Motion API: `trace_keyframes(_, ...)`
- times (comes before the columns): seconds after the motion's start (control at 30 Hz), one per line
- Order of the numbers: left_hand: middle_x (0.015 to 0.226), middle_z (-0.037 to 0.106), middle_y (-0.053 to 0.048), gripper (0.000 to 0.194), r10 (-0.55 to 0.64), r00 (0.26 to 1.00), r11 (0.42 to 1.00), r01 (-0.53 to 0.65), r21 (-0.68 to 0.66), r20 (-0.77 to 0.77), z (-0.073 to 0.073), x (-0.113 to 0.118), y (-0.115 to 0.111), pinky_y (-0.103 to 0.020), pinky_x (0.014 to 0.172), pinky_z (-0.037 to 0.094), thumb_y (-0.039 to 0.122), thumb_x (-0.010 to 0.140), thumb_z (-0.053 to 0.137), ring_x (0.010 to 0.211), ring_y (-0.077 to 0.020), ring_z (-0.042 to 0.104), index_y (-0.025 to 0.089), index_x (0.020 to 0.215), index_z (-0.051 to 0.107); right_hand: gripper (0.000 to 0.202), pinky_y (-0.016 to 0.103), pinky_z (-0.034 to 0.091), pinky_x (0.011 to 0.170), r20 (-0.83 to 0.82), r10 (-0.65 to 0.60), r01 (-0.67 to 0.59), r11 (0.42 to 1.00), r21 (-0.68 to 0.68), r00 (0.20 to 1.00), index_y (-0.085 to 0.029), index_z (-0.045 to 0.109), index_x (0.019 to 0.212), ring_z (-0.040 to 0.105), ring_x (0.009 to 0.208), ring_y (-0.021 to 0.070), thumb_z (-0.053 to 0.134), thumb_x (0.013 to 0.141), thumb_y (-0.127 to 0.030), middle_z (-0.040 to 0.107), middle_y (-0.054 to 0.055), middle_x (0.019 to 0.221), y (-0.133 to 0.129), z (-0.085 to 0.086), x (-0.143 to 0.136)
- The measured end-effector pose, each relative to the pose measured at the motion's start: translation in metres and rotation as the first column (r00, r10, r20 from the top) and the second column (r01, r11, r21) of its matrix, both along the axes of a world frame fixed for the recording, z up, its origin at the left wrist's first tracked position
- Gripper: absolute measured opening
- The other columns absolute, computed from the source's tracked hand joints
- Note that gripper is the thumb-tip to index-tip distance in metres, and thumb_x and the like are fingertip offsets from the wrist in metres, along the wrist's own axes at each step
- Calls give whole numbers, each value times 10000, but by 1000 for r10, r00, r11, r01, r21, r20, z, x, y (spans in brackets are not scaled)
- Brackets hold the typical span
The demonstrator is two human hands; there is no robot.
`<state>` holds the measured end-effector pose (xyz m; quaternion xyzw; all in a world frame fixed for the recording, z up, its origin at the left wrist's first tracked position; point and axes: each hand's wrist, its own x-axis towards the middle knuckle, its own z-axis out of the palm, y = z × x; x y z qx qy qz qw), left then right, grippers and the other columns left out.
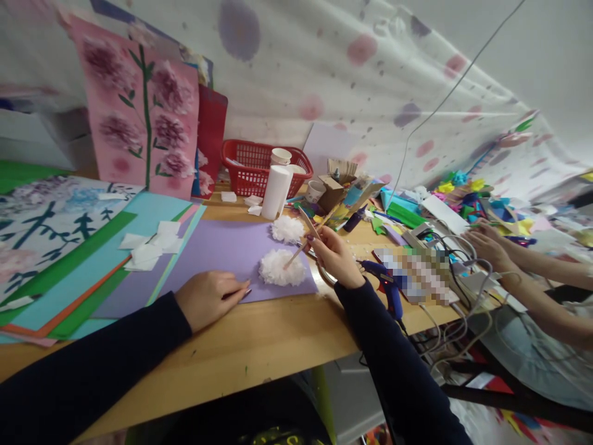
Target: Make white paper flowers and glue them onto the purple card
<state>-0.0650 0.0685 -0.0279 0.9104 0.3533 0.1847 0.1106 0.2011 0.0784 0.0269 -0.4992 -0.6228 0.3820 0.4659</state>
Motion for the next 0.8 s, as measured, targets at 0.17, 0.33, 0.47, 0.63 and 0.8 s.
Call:
trace_keyframes(0.17,597,583,-14,461,4,1000,1000,-4,10,-1,-1,0,0,-232,539,331,356,969,336,575,-120,560,191,814,737,337,200,283,440,-61,-8,7,1000,-9,998,-198,436,739,439,502,68,615,788,-479,574,-21,645,2,-5,1)
trace_keyframes(0.33,595,584,-9,426,10,1000,1000,-10,13,-7,-2,0,0,-228,538,330,344,965,356,566,-116,554,197,843,736,364,199,213,380,-114,-16,15,1000,-12,993,-197,468,781,349,417,39,641,762,-517,578,-26,668,1,-12,6)
trace_keyframes(0.47,621,607,-19,405,1,1000,1000,-1,-12,-6,-2,0,1,-232,550,347,321,955,382,586,-124,576,184,820,738,377,200,193,362,-141,-8,3,999,-36,990,-195,524,814,302,386,31,702,701,-507,511,-56,617,-5,-11,9)
trace_keyframes(0.63,630,621,-21,390,0,1000,1000,0,4,17,-3,-1,0,-232,553,363,324,955,384,593,-127,585,185,872,739,327,201,188,370,-163,-76,71,997,-36,984,-192,573,817,295,390,41,709,710,-469,406,-85,524,-10,-12,8)
trace_keyframes(0.8,606,610,-18,402,-5,1000,1000,4,28,21,-3,0,0,-233,550,367,330,956,379,583,-129,586,188,847,739,307,194,202,373,-173,-182,181,983,-24,968,-185,567,770,306,403,34,743,694,-425,445,-80,537,-9,-20,6)
